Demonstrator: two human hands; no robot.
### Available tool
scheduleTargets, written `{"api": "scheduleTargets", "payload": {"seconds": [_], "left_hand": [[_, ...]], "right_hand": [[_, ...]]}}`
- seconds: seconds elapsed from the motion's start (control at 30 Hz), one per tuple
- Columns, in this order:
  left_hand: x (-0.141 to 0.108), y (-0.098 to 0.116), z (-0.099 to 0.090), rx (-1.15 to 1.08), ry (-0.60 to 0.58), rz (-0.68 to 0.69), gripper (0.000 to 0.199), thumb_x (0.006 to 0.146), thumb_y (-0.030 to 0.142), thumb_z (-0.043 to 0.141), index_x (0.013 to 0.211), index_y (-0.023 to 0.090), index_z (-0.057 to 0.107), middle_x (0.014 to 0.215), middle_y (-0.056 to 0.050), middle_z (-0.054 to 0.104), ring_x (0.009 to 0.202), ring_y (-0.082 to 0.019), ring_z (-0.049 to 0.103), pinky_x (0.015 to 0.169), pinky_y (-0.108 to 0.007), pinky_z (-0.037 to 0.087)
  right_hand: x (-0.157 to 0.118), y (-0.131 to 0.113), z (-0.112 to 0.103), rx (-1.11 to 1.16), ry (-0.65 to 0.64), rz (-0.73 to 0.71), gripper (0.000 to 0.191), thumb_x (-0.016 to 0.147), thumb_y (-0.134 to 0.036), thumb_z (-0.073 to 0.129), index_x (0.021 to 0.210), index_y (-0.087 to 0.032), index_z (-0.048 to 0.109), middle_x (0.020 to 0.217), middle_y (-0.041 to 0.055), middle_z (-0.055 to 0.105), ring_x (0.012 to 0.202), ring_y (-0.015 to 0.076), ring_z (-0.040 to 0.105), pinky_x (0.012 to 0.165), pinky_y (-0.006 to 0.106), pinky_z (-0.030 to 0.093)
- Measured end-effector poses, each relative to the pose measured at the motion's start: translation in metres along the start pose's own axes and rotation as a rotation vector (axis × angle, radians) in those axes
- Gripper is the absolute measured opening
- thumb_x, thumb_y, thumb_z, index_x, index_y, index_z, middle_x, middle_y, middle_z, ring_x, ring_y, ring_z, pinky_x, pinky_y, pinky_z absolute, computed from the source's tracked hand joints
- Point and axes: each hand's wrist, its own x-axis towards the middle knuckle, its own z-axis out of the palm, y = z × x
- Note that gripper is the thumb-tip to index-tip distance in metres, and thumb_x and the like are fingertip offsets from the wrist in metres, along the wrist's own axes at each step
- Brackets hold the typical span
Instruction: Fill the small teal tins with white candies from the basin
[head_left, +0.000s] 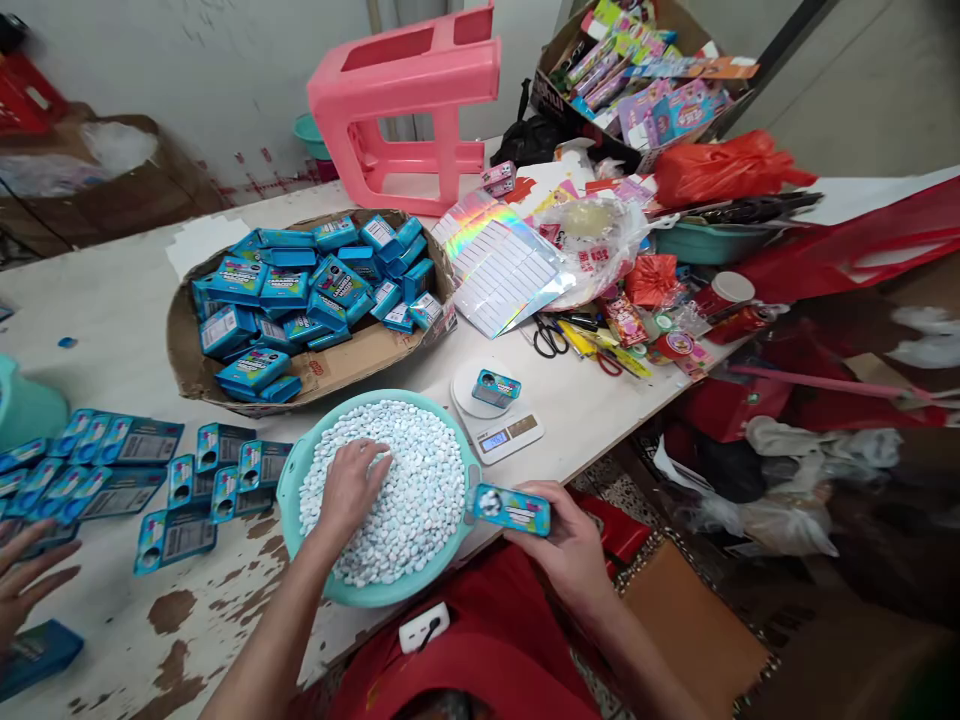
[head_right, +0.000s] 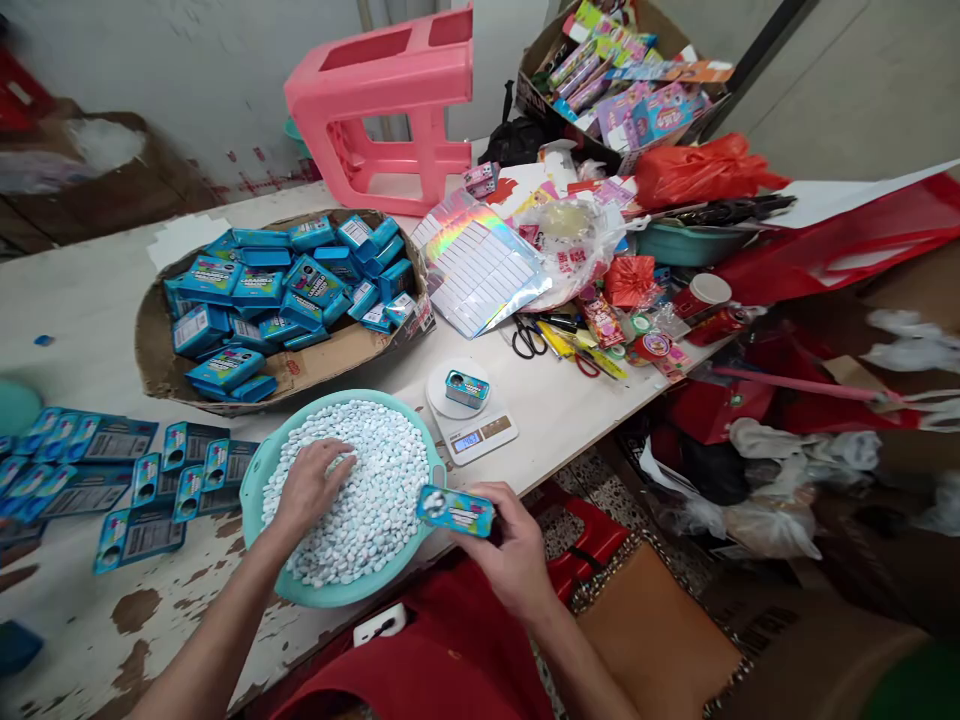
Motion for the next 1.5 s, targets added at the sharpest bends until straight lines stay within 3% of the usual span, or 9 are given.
{"api": "scheduleTargets", "payload": {"seconds": [0.13, 0.27, 0.5, 0.63, 0.77, 1.03, 1.13, 1.23, 1.5], "left_hand": [[-0.001, -0.017, 0.026, 0.324, -0.048, -0.044, 0.040, 0.085, 0.050, 0.042, 0.108, 0.023, 0.060, 0.113, -0.010, 0.058, 0.108, -0.031, 0.047, 0.090, -0.047, 0.035], [0.004, -0.011, 0.034, 0.407, -0.079, -0.024, 0.036, 0.085, 0.050, 0.041, 0.091, 0.021, 0.060, 0.095, -0.010, 0.060, 0.095, -0.027, 0.052, 0.079, -0.037, 0.039], [0.011, -0.006, 0.023, -0.159, 0.102, -0.201, 0.032, 0.078, 0.044, 0.056, 0.059, 0.019, 0.049, 0.057, 0.000, 0.047, 0.055, -0.013, 0.043, 0.051, -0.023, 0.031], [0.017, -0.002, 0.007, -1.008, 0.153, -0.512, 0.025, 0.077, 0.039, 0.056, 0.067, 0.017, 0.048, 0.059, 0.002, 0.046, 0.047, -0.009, 0.040, 0.040, -0.019, 0.027], [0.022, -0.001, -0.007, -1.434, 0.049, -0.635, 0.014, 0.080, 0.026, 0.052, 0.072, 0.016, 0.048, 0.061, 0.001, 0.048, 0.042, -0.006, 0.040, 0.034, -0.015, 0.025], [0.023, 0.003, 0.001, -1.444, 0.008, -0.675, 0.021, 0.085, 0.031, 0.055, 0.072, 0.016, 0.047, 0.051, 0.005, 0.042, 0.035, -0.004, 0.037, 0.031, -0.015, 0.027], [0.023, 0.003, 0.003, -1.487, 0.047, -0.676, 0.022, 0.085, 0.033, 0.055, 0.073, 0.016, 0.046, 0.052, 0.005, 0.044, 0.035, -0.004, 0.038, 0.032, -0.015, 0.028], [0.023, 0.012, 0.000, -1.513, 0.081, -0.705, 0.025, 0.087, 0.034, 0.052, 0.070, 0.016, 0.044, 0.050, 0.006, 0.042, 0.033, -0.003, 0.034, 0.030, -0.015, 0.024], [0.021, 0.093, -0.025, -1.531, 0.186, -0.469, 0.034, 0.081, 0.038, 0.060, 0.063, 0.016, 0.042, 0.048, 0.007, 0.034, 0.032, -0.002, 0.028, 0.030, -0.015, 0.018]], "right_hand": [[-0.012, 0.050, -0.029, -0.050, 0.184, 0.152, 0.034, 0.071, -0.028, 0.073, 0.101, -0.022, 0.057, 0.094, 0.0039, 0.062, 0.086, 0.0203, 0.062, 0.079, 0.036, 0.052], [-0.005, 0.095, -0.020, -0.074, 0.217, 0.180, 0.036, 0.070, -0.033, 0.073, 0.099, -0.019, 0.057, 0.092, 0.0050, 0.064, 0.085, 0.0214, 0.063, 0.080, 0.039, 0.052], [0.002, 0.129, 0.005, -0.128, 0.174, 0.138, 0.038, 0.069, -0.037, 0.071, 0.100, -0.018, 0.060, 0.097, 0.0066, 0.066, 0.090, 0.0228, 0.063, 0.082, 0.039, 0.051], [0.000, 0.119, -0.007, -0.218, 0.058, 0.124, 0.061, 0.061, -0.033, 0.077, 0.117, -0.023, 0.054, 0.117, 0.0073, 0.059, 0.109, 0.0267, 0.056, 0.095, 0.044, 0.045], [0.018, 0.103, -0.020, -0.248, 0.128, 0.063, 0.052, 0.073, -0.033, 0.068, 0.121, -0.023, 0.049, 0.122, 0.0092, 0.054, 0.112, 0.0255, 0.053, 0.092, 0.045, 0.047], [0.132, 0.087, -0.007, -0.316, 0.233, -0.107, 0.070, 0.066, -0.036, 0.074, 0.127, -0.022, 0.044, 0.128, 0.0123, 0.048, 0.114, 0.0251, 0.050, 0.087, 0.041, 0.049], [0.161, 0.081, 0.005, -0.294, 0.185, -0.125, 0.045, 0.068, -0.036, 0.071, 0.108, -0.020, 0.058, 0.108, 0.0076, 0.061, 0.101, 0.0228, 0.057, 0.085, 0.039, 0.048], [0.161, 0.063, 0.012, -0.277, 0.200, -0.139, 0.025, 0.073, -0.036, 0.067, 0.090, -0.019, 0.062, 0.093, 0.0043, 0.063, 0.090, 0.0202, 0.059, 0.082, 0.037, 0.048], [0.096, -0.022, 0.045, -0.285, 0.083, -0.316, 0.033, 0.075, -0.030, 0.071, 0.104, -0.023, 0.058, 0.099, 0.0034, 0.063, 0.094, 0.0197, 0.060, 0.085, 0.034, 0.049]]}}
